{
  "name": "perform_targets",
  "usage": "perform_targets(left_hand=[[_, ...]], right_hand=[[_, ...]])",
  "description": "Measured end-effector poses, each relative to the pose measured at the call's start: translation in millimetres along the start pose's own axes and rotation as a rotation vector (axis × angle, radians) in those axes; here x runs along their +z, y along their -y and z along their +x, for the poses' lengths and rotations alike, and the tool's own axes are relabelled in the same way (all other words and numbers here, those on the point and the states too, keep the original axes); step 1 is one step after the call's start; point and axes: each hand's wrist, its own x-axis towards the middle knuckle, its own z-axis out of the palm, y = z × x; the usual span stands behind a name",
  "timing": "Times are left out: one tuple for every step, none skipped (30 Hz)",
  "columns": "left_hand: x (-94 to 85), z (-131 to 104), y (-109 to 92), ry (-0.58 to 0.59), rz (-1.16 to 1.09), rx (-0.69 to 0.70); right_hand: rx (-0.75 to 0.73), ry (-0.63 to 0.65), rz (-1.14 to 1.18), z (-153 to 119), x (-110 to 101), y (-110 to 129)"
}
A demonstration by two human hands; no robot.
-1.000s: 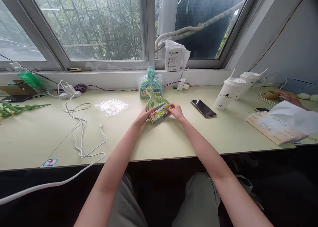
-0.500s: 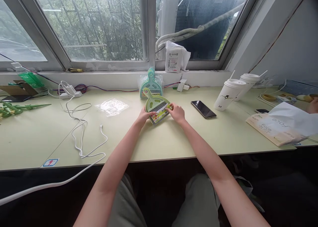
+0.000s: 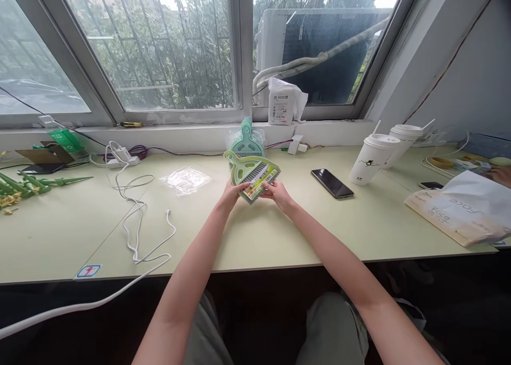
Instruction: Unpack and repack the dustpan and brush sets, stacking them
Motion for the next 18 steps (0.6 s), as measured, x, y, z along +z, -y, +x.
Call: perform_targets(left_hand=[[-2.0,1.5,-0.7,0.021,0.036,-0.018],[-4.9,3.6,-1.8,0.014,0.089,-0.031],[-8.8,6.0,-3.1,-0.027,0.151,-0.038],[-14.2,8.7,-4.5,-0.1,0.212,-0.042],[-21.1,11.3,-6.0,-0.196,0.26,-0.039],[-29.5,13.6,-7.2,-0.315,0.312,-0.027],[-39.0,15.3,-7.9,-0.402,0.357,-0.014],[-49.3,16.2,-8.0,-0.477,0.422,0.005],[-59.5,16.4,-7.5,-0.584,0.619,0.04],[-69.0,15.9,-6.3,-0.659,0.787,0.07],[-77.1,14.8,-4.8,-0.708,0.908,0.069],[-83.3,13.4,-3.2,-0.727,1.004,0.054],[-87.3,12.0,-1.7,-0.71,1.051,0.03],[-89.0,10.9,-0.4,-0.671,1.071,0.012],[-88.5,10.3,0.6,-0.622,1.074,0.009],[-86.1,10.2,1.1,-0.566,1.062,0.018],[-82.3,10.6,1.5,-0.51,1.036,0.033],[-77.5,11.2,1.6,-0.46,1.002,0.048]], right_hand=[[-0.009,-0.019,0.023,-0.8,0.1,0.5],[-0.015,-0.036,0.036,-1.3,-0.5,1.5],[-0.019,-0.054,0.041,-1.6,-1.7,2.8],[-0.021,-0.077,0.039,-1.6,-3.3,4.1],[-0.021,-0.103,0.032,-1.3,-5.0,5.3],[-0.018,-0.126,0.024,-1.1,-6.7,6.3],[-0.015,-0.14,0.019,-0.8,-8.1,7.1],[-0.011,-0.146,0.015,-0.8,-9.2,7.7],[-0.011,-0.145,0.014,-0.9,-10.0,8.2],[-0.012,-0.14,0.015,-1.2,-10.4,8.7],[-0.017,-0.134,0.014,-1.7,-10.5,9.1],[-0.022,-0.13,0.014,-2.3,-10.4,9.6],[-0.027,-0.127,0.012,-2.8,-10.3,10.0],[-0.029,-0.125,0.01,-3.2,-10.3,10.4],[-0.029,-0.121,0.008,-3.3,-10.6,10.7],[-0.026,-0.12,0.003,-3.3,-11.0,11.0],[-0.02,-0.122,0.001,-3.0,-11.6,11.2],[-0.012,-0.125,0.0,-2.7,-12.3,11.4]])
